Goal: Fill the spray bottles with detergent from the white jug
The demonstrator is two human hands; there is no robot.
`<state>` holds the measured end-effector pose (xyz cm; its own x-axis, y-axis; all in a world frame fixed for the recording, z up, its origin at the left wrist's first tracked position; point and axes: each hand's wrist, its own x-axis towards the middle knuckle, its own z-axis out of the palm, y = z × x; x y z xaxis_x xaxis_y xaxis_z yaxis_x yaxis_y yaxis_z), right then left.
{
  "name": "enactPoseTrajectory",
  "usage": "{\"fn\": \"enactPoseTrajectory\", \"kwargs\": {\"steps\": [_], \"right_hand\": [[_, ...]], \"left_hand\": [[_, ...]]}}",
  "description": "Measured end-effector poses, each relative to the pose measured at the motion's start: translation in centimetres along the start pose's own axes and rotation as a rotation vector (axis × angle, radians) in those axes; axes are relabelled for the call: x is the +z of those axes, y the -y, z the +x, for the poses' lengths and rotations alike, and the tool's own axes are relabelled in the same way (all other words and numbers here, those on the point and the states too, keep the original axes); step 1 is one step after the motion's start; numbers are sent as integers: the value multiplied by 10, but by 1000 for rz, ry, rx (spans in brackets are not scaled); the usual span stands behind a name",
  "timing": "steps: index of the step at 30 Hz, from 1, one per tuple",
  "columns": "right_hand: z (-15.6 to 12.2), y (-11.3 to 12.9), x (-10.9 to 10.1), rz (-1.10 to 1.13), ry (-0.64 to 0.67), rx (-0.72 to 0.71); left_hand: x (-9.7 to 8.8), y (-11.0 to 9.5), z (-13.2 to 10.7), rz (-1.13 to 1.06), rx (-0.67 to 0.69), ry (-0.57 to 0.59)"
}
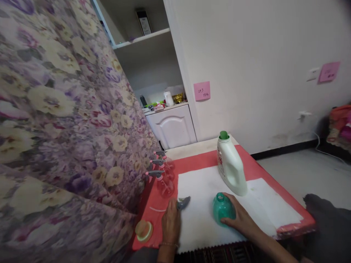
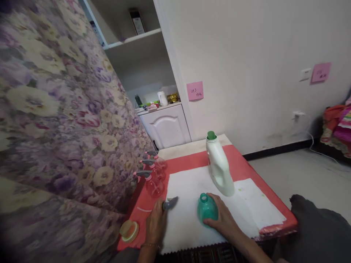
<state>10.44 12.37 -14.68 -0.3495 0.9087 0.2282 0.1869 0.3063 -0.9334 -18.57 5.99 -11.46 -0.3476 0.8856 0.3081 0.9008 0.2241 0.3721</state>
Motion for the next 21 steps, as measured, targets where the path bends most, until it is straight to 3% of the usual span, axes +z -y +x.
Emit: {"fn": "enactPoseTrajectory", "kwargs": {"steps": [8, 15, 21], "right_hand": [[1, 3, 2, 25, -27, 31], [9, 16, 14, 25, -77, 21], [7, 17, 23, 34, -52, 43]], "left_hand": [[13, 38, -8, 13, 55, 15], [20, 44, -4, -13, 31, -44], [31, 54, -4, 14, 108, -177]]}}
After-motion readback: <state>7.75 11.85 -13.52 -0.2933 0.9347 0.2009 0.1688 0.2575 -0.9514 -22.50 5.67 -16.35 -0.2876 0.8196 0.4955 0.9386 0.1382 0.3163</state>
